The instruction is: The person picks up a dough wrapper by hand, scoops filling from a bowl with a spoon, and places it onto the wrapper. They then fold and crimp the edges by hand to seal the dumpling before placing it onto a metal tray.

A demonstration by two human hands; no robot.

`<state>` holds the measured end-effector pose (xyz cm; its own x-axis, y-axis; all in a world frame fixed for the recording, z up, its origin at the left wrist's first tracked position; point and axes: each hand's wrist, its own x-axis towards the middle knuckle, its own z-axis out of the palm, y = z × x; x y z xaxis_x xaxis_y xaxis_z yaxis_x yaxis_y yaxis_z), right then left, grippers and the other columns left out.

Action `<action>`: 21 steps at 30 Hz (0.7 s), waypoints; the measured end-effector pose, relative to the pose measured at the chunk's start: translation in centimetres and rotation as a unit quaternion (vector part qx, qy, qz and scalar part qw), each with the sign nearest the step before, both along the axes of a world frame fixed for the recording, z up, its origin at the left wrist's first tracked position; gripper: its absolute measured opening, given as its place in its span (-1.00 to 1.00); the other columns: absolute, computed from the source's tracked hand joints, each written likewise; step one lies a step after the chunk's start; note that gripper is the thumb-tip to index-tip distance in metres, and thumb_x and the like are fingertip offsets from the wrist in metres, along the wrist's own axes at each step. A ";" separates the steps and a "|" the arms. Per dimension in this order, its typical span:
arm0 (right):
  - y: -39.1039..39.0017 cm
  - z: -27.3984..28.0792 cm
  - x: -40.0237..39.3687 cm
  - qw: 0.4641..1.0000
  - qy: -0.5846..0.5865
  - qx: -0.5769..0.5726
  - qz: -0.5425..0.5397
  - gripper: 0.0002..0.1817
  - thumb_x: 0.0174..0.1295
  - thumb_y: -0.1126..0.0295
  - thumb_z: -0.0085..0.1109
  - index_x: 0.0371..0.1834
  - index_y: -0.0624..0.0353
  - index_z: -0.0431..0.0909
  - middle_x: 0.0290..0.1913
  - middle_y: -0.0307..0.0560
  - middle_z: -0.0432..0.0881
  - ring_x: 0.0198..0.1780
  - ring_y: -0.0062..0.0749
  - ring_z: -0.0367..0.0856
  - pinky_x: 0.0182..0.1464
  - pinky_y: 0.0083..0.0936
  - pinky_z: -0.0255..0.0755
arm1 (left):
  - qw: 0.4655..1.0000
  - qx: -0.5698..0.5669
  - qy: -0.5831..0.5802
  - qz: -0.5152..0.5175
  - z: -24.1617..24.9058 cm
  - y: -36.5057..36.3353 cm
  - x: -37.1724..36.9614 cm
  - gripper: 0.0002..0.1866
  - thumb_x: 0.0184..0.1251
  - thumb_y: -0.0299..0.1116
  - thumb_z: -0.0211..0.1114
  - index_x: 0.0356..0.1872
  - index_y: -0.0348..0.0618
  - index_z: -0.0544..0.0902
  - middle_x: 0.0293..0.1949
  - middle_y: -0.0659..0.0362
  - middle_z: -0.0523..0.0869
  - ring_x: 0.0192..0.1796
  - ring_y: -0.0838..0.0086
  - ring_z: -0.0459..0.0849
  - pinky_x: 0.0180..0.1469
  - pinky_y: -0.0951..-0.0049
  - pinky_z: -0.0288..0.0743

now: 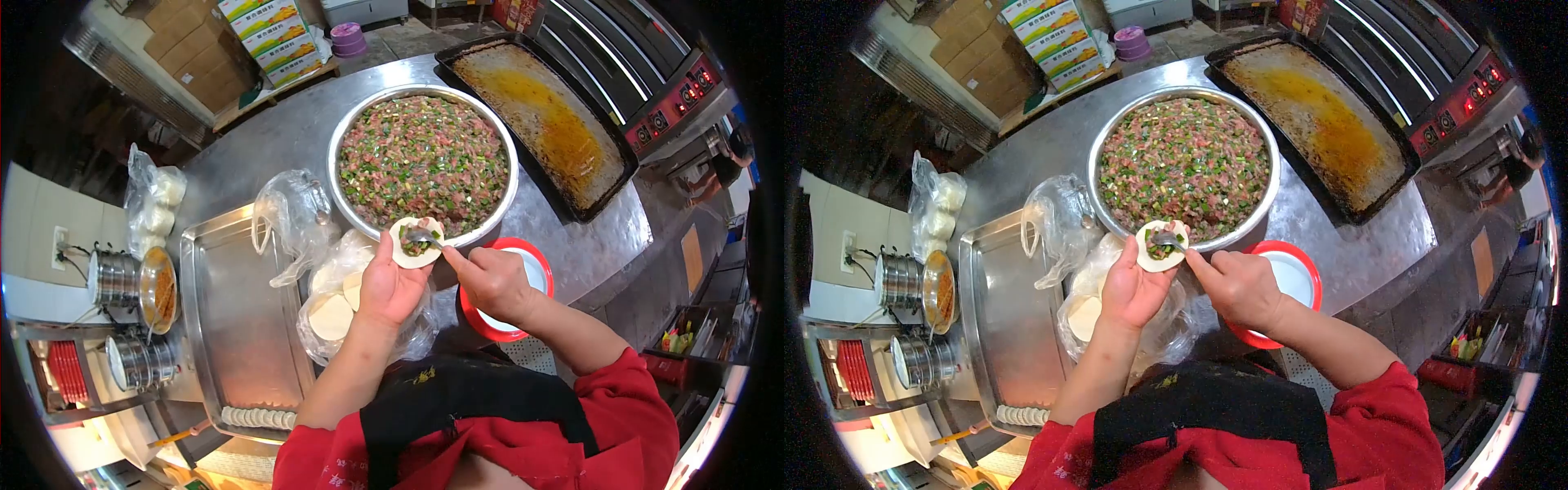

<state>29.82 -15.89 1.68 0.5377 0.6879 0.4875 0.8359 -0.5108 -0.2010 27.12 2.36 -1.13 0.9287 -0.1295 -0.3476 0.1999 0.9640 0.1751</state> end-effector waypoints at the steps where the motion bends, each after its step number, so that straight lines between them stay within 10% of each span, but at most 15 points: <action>1: -0.2 0.2 0.0 0.999 0.026 0.030 -0.004 -0.58 -0.05 0.53 0.18 -0.01 0.16 0.58 -0.62 -0.20 0.38 -0.62 -0.34 0.46 -0.64 -0.38 0.32 | 1.000 -0.002 -0.002 -0.001 -0.2 -0.1 -0.2 -0.48 0.56 -0.06 -0.30 0.26 -0.26 0.31 0.22 0.01 0.47 0.29 0.19 0.43 0.35 0.16 0.29; 21: -1.0 0.2 2.4 0.997 -0.024 0.058 -0.044 -0.63 -0.04 0.55 0.19 -0.07 0.15 0.60 -0.64 -0.17 0.40 -0.66 -0.32 0.45 -0.64 -0.39 0.32 | 0.995 0.095 -0.002 0.037 0.8 -1.5 0.6 -0.52 0.56 -0.10 -0.22 0.27 -0.23 0.31 0.24 0.06 0.46 0.28 0.23 0.44 0.31 0.15 0.33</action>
<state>32.23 -16.94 1.87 0.5673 0.5765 0.5881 0.7989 -0.5586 -0.2230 27.77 0.87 -0.35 0.9346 0.0078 -0.3556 0.1278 0.9256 0.3563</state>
